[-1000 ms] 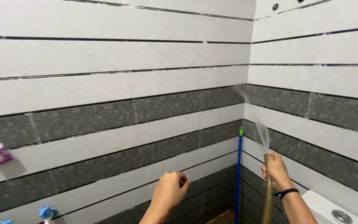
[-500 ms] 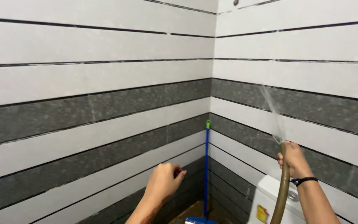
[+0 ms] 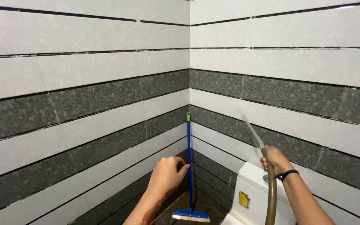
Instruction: The person uses a hose to spray water on the bathroom floor, walls, toilet, and sink. They move the hose around to cover different areas and rinse the surfaces.
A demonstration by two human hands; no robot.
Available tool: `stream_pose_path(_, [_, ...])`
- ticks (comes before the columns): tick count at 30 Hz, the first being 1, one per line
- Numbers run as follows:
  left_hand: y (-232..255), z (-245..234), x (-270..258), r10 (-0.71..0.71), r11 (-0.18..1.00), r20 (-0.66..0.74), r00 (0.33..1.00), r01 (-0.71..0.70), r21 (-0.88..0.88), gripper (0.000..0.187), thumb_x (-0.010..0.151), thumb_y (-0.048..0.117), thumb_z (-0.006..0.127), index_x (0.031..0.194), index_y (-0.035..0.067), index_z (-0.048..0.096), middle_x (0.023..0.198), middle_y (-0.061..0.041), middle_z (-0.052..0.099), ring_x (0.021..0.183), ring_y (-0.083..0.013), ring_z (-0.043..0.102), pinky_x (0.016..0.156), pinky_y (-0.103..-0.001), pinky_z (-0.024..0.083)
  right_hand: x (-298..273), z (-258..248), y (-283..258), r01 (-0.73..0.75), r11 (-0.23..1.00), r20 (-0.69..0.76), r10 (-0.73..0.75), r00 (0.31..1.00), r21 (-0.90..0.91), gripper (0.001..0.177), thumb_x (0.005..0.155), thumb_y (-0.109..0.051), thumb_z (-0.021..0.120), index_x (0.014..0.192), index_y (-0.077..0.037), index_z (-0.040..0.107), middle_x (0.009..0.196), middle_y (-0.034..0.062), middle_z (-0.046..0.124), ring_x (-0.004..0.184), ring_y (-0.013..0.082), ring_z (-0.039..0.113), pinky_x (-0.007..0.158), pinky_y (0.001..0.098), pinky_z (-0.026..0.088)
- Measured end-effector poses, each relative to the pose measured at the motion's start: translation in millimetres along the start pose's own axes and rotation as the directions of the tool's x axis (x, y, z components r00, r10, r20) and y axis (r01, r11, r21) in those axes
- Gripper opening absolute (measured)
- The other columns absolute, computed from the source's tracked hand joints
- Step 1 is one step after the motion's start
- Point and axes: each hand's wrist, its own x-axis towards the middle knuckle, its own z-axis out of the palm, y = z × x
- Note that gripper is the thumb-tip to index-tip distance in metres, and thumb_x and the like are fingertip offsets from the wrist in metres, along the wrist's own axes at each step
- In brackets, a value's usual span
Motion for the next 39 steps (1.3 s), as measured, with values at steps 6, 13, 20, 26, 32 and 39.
stream_pose_path(6, [-17, -2, 3, -0.013, 0.999, -0.005, 1.0, 0.013, 0.037, 0.026, 0.086, 0.032, 0.073, 0.091, 0.007, 0.079, 0.08, -0.019, 0.075, 0.079, -0.0364, 0.074, 0.074, -0.043, 0.059, 48, 10, 60, -0.07, 0.997, 0.06, 0.071, 0.996, -0.008, 0.038, 0.11, -0.036, 0.034, 0.097, -0.003, 0.047, 0.06, 0.0058, 0.047, 0.046, 0.0177, 0.041, 0.045, 0.0371, 0.04])
stream_pose_path(13, [-27, -11, -5, -0.045, 0.997, -0.023, 0.999, 0.046, 0.06, 0.026, 0.085, 0.033, 0.074, 0.093, 0.008, 0.08, 0.08, -0.018, 0.074, 0.08, -0.0363, 0.074, 0.073, -0.044, 0.059, 61, 24, 106, -0.144, 0.989, 0.039, 0.145, 0.989, -0.025, 0.039, 0.109, -0.035, 0.033, 0.096, -0.002, 0.05, 0.061, 0.0083, 0.049, 0.047, 0.0201, 0.044, 0.046, 0.0387, 0.043])
stream_pose_path(20, [-26, -19, -9, -0.072, 0.994, -0.017, 0.997, 0.073, 0.084, 0.027, 0.086, 0.033, 0.074, 0.092, 0.007, 0.079, 0.08, -0.018, 0.075, 0.08, -0.0361, 0.074, 0.073, -0.043, 0.059, 39, 44, 81, -0.075, 0.997, 0.049, 0.076, 0.996, -0.031, 0.03, 0.106, -0.034, 0.038, 0.101, -0.007, 0.05, 0.061, 0.0075, 0.049, 0.045, 0.0187, 0.042, 0.043, 0.0367, 0.039])
stream_pose_path(26, [-25, -20, -9, -0.039, 0.998, -0.065, 0.997, 0.043, 0.054, 0.027, 0.085, 0.033, 0.074, 0.09, 0.007, 0.08, 0.079, -0.018, 0.075, 0.078, -0.0362, 0.074, 0.072, -0.043, 0.059, -20, 74, 15, 0.09, 0.995, 0.182, -0.081, 0.98, -0.041, 0.028, 0.104, -0.036, 0.041, 0.115, -0.012, 0.051, 0.061, 0.004, 0.048, 0.042, 0.0135, 0.039, 0.038, 0.0289, 0.033])
stream_pose_path(32, [-23, -22, -14, -0.06, 0.996, -0.066, 0.996, 0.064, 0.057, 0.026, 0.085, 0.033, 0.075, 0.09, 0.008, 0.08, 0.078, -0.017, 0.075, 0.078, -0.0352, 0.074, 0.072, -0.043, 0.059, -64, 103, -15, 0.179, 0.98, 0.35, -0.138, 0.927, -0.088, 0.028, 0.105, -0.035, 0.038, 0.118, -0.014, 0.051, 0.059, 0.0028, 0.047, 0.039, 0.0114, 0.038, 0.035, 0.0267, 0.032])
stream_pose_path(39, [-34, -22, -17, -0.021, 0.997, -0.103, 0.994, 0.029, 0.074, 0.025, 0.084, 0.032, 0.075, 0.089, 0.007, 0.08, 0.078, -0.017, 0.074, 0.076, -0.0353, 0.074, 0.071, -0.042, 0.059, -104, 129, -22, 0.217, 0.961, 0.51, -0.102, 0.854, -0.171, 0.03, 0.105, -0.038, 0.04, 0.109, -0.011, 0.052, 0.057, 0.0005, 0.049, 0.036, 0.0091, 0.039, 0.034, 0.0247, 0.035])
